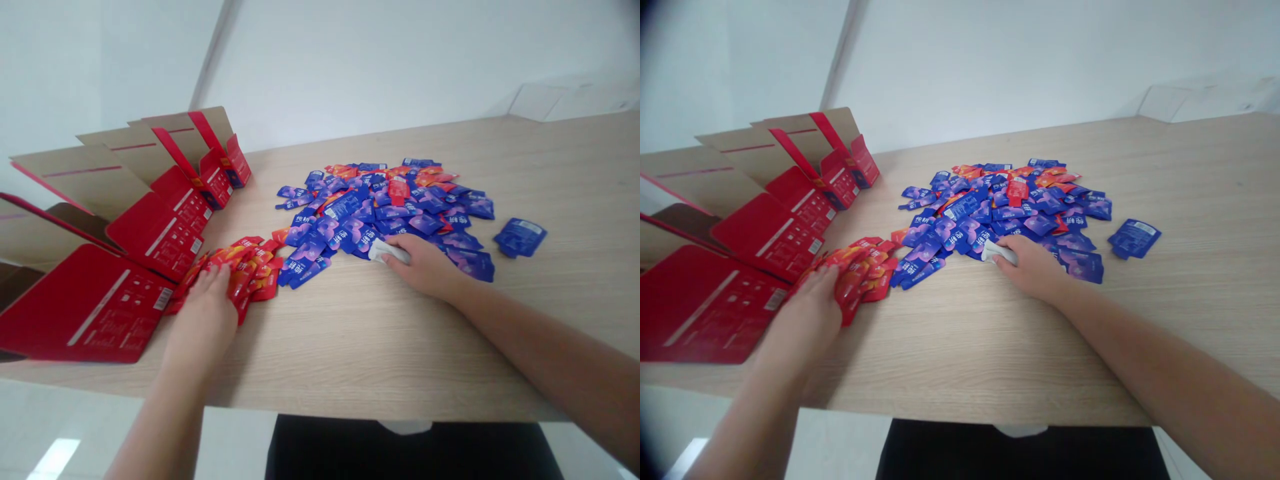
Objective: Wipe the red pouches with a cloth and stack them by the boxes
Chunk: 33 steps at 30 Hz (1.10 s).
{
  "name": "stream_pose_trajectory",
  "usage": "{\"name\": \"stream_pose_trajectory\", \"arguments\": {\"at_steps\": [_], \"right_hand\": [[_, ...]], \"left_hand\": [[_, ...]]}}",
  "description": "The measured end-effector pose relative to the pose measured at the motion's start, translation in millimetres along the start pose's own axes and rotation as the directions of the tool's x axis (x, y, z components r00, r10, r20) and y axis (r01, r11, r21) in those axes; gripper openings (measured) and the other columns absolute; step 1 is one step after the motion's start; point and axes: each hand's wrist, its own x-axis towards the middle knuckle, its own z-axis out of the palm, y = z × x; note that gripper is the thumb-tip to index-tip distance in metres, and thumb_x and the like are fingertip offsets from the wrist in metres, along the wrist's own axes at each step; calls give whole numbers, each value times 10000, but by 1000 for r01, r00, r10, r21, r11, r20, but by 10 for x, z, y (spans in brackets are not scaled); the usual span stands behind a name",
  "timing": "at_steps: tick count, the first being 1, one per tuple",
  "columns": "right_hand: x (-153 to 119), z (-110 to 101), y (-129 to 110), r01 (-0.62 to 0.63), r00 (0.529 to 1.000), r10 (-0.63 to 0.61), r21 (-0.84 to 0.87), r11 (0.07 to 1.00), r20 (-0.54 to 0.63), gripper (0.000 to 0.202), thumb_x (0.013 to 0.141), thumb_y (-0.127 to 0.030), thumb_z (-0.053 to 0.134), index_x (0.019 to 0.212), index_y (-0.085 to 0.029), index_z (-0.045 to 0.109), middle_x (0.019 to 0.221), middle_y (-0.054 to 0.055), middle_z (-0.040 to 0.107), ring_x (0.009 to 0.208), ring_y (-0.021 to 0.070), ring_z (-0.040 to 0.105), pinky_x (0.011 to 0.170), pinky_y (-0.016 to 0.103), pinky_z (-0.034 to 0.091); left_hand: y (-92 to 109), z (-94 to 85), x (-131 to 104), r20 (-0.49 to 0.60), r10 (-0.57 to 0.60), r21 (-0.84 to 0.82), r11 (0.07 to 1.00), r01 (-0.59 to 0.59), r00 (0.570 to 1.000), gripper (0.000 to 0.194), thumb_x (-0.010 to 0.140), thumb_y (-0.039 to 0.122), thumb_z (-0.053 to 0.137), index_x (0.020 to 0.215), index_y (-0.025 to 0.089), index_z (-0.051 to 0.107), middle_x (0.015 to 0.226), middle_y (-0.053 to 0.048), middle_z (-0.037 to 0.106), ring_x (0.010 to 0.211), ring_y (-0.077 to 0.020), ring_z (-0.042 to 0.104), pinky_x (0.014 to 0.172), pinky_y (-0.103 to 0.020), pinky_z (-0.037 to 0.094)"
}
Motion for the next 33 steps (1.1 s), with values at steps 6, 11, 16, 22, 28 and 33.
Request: {"name": "stream_pose_trajectory", "arguments": {"at_steps": [6,11,16,22,28,33], "right_hand": [[-19,-37,-36,38,997,-35,-46,998,64,308,1012,-376,619,1249,-195,696,1249,142,752,1127,321,724,979,489,568],[-47,-67,-52,133,980,-119,-78,988,159,359,1016,-375,623,1314,-185,681,1308,149,727,1200,341,691,1040,516,540],[-64,-54,-28,268,947,-240,-113,957,213,384,1028,-403,627,1342,-190,686,1322,158,728,1239,355,663,1072,527,512],[-67,-59,-19,339,924,-309,-109,934,227,390,1048,-388,597,1353,-165,692,1285,170,731,1194,351,660,1045,522,506],[-69,-98,-27,349,917,-317,-103,931,243,383,1060,-384,589,1361,-170,692,1290,168,727,1179,336,660,1043,509,503],[-44,-107,-43,349,913,-318,-87,933,256,392,1063,-376,590,1375,-159,683,1281,164,729,1171,332,658,1034,506,510]], "left_hand": [[-230,237,59,199,7,72,997,-22,980,819,1102,581,263,1639,-22,402,1712,-281,373,1620,-386,350,1327,-545,294],[-132,109,104,151,36,160,985,-61,988,811,1095,601,282,1590,-6,492,1656,-282,465,1585,-425,398,1304,-583,323],[395,58,266,147,255,-12,967,-256,956,675,1111,560,326,1568,128,570,1668,-142,509,1647,-366,291,1340,-566,269],[1079,468,1202,212,310,-261,932,-252,927,542,1125,387,328,1549,182,598,1612,-74,588,1548,-270,480,1309,-414,344],[1417,984,2398,304,279,-270,942,-198,911,481,1116,513,532,1420,168,670,1490,-138,669,1375,-304,632,1199,-515,452],[1674,1161,2744,393,333,-276,932,-235,857,740,967,679,692,1513,186,611,1579,-126,613,1420,-341,602,1192,-417,439]]}}
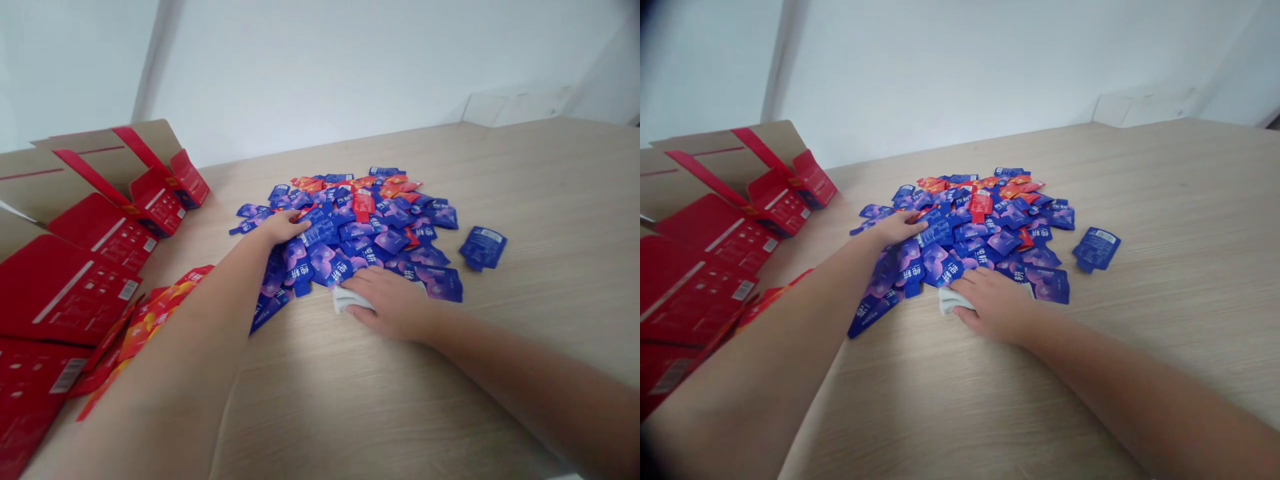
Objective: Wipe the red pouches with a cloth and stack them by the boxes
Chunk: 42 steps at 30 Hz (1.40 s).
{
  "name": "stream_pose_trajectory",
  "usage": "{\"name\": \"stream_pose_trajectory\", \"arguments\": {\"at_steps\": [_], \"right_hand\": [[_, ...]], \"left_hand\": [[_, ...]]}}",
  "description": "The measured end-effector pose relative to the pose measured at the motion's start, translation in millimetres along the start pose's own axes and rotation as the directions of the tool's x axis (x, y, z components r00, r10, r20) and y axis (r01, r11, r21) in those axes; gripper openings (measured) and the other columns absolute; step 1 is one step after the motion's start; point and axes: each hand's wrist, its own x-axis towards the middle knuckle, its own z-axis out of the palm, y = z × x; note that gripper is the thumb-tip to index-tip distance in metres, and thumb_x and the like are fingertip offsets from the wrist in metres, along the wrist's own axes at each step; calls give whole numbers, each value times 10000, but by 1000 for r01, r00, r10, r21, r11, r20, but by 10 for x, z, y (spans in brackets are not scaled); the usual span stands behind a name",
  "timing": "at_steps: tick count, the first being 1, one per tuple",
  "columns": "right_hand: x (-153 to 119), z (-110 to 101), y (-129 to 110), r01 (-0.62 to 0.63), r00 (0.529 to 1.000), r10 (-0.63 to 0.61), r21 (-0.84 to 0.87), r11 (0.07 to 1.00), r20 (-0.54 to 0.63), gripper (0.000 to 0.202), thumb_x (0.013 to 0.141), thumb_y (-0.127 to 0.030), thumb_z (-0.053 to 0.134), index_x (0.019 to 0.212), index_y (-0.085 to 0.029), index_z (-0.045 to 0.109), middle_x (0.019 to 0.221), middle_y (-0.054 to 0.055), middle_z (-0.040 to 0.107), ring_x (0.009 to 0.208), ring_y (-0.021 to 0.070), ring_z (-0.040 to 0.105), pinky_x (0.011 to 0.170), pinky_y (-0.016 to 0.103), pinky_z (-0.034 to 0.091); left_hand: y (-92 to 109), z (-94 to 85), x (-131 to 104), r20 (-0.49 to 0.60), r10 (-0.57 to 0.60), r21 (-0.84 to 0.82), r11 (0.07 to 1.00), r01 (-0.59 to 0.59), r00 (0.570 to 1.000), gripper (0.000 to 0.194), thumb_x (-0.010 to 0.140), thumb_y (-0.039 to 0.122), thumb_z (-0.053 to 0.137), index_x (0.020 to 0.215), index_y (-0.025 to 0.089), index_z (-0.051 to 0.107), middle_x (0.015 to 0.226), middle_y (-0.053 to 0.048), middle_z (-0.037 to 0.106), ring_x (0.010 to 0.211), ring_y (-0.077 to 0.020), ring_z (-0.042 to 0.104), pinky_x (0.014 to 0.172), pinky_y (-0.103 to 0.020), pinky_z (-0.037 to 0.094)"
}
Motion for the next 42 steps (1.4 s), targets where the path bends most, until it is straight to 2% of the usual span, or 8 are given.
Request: {"name": "stream_pose_trajectory", "arguments": {"at_steps": [6,10,18,25,27,31,38,42], "right_hand": [[17,-25,-20,-5,1000,5,-15,1000,13,382,1069,-387,582,1364,-169,687,1290,162,724,1175,336,650,1045,520,515],[13,-21,-18,-13,1000,13,-3,1000,13,378,1064,-383,595,1366,-175,684,1306,160,719,1188,339,648,1066,533,502],[5,10,1,-5,1000,5,0,1000,-1,378,1059,-371,615,1367,-162,684,1309,162,716,1189,334,642,1052,518,505],[17,-5,-4,-2,1000,2,3,1000,2,362,1057,-365,622,1353,-166,687,1293,153,720,1173,326,644,1043,502,504],[20,-12,-7,-7,1000,7,-1,1000,4,360,1061,-367,615,1351,-167,687,1290,152,719,1172,325,644,1037,500,504],[17,-12,-6,-8,1000,8,1,1000,7,375,1060,-375,614,1366,-169,680,1291,151,719,1178,324,641,1040,497,499],[16,-21,2,-8,1000,8,20,1000,4,399,1063,-383,620,1387,-157,674,1311,156,715,1191,319,636,1053,491,494],[21,-37,-6,-6,1000,6,14,1000,12,390,1061,-383,622,1374,-157,680,1292,151,719,1168,315,637,1042,487,497]], "left_hand": [[132,15,141,109,-3,75,997,-5,994,1181,780,837,755,1654,116,420,1714,-232,403,1534,-422,470,1236,-465,385],[125,2,174,58,-46,145,989,37,997,1100,837,808,719,1644,119,430,1701,-256,412,1536,-452,452,1237,-506,372],[87,-22,133,-123,-78,219,970,104,989,719,970,651,652,1499,169,574,1472,-184,671,1322,-353,669,1079,-367,513],[90,17,-31,-294,-112,298,933,202,949,599,1062,384,434,1600,123,468,1544,-301,561,1414,-489,556,1136,-648,426],[123,35,-39,-261,-58,335,930,147,964,561,1063,351,443,1592,173,503,1596,-254,522,1483,-463,492,1199,-629,369],[174,47,91,-90,-24,355,933,55,996,451,1088,446,521,1458,219,644,1437,-164,660,1338,-334,639,1149,-463,476],[53,-18,256,84,-194,392,908,147,977,452,1065,475,686,1403,181,639,1383,-126,672,1204,-290,692,1049,-526,572],[-20,-46,227,89,-230,435,884,170,969,549,1044,488,701,1490,192,578,1457,-144,626,1263,-319,659,1083,-559,542]]}}
